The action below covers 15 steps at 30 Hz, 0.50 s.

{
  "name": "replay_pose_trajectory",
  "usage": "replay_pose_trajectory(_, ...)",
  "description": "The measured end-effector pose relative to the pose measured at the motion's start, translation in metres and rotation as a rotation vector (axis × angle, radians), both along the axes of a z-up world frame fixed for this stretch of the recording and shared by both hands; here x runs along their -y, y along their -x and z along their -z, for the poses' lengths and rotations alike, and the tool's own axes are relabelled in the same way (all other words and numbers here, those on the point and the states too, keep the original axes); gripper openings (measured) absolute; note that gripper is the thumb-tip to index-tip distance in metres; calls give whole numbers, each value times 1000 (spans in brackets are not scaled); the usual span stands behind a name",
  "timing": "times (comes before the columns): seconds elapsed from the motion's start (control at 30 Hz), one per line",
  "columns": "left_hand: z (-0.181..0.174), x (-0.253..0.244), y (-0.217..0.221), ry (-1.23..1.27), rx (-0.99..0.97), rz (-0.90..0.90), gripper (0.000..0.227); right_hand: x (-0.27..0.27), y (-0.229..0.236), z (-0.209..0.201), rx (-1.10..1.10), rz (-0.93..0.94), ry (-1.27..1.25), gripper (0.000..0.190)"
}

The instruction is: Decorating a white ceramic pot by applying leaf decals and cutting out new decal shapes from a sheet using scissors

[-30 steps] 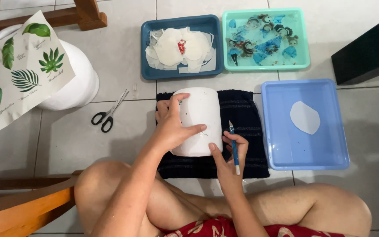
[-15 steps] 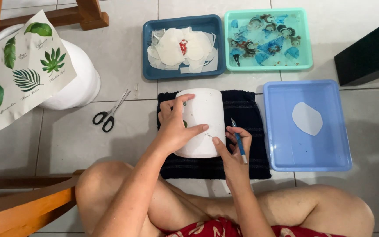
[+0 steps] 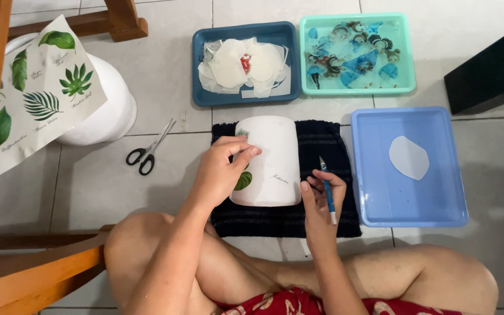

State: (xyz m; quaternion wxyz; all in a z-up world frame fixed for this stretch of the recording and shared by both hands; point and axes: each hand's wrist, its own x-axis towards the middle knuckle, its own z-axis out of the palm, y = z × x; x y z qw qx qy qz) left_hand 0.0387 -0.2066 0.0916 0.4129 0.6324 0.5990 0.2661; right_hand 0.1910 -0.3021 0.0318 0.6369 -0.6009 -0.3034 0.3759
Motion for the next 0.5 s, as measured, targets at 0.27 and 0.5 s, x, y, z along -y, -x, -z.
replay_pose_trajectory(0.27, 14, 4, -5, -196, -21, 68, 16, 15, 3, 23, 434, -135, -234, 66)
replay_pose_trajectory(0.5, -13, 34, -14, -494, -515, 669, 66, 17, -6, 31, 525, -116, -241, 53)
